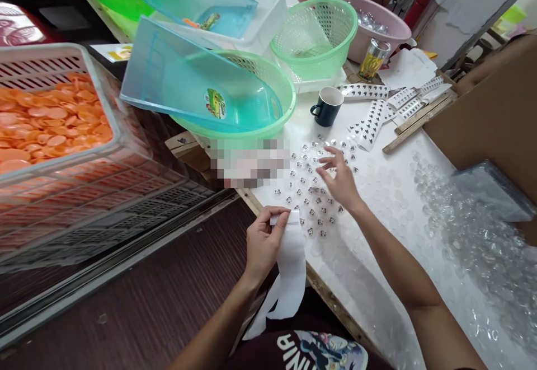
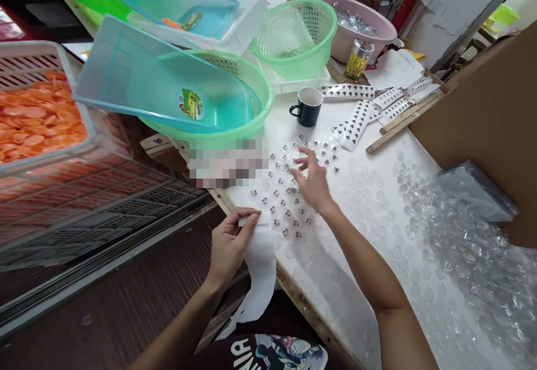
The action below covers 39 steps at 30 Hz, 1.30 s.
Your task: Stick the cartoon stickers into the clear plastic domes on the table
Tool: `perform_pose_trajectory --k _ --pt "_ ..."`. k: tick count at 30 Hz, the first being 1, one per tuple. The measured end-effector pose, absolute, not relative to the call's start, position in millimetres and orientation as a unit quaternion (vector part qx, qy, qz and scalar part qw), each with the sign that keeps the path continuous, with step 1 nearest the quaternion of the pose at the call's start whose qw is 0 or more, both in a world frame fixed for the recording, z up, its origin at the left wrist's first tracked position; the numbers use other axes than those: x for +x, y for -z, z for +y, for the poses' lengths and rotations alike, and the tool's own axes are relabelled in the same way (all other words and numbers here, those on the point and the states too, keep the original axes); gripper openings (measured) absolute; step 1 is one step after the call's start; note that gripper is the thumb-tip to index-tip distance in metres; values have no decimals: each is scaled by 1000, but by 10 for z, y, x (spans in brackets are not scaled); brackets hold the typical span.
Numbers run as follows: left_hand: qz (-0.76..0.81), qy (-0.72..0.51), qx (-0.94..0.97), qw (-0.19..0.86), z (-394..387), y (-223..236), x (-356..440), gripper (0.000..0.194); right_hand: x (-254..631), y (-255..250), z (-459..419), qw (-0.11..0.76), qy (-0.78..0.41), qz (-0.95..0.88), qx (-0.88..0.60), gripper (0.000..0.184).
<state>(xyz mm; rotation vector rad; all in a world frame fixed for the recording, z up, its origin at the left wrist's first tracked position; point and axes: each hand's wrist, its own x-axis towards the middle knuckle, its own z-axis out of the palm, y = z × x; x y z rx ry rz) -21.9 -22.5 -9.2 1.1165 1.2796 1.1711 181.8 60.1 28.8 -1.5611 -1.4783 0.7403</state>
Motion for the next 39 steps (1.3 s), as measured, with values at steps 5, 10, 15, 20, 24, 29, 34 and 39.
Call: perform_pose_trajectory --k 5,10,15,20,24,29,34,39 --pt "530 -492 503 473 -222 100 -203 14 2836 -285 870 470 -171 -471 -727 23" --pt "528 -493 518 458 -227 110 -199 13 3492 -181 924 398 -241 -396 -792 26" --pt "528 -491 525 452 -229 124 -201 12 3529 -60 896 357 -260 -397 -805 23" --pt "528 -486 529 453 -230 110 -205 12 3492 -25 941 318 -248 -400 -823 18" --pt "529 -481 530 455 -226 99 -203 12 3427 -45 978 278 -213 -412 -841 9" --pt "529 -485 529 452 -216 92 -189 12 3353 -102 1033 242 -168 -422 -858 24" --pt "530 -476 518 474 -208 61 -220 13 3290 -201 1079 255 -164 -425 -853 1" --pt "480 -471 495 550 -152 -111 -209 12 2821 -421 621 336 -191 -437 -812 22"
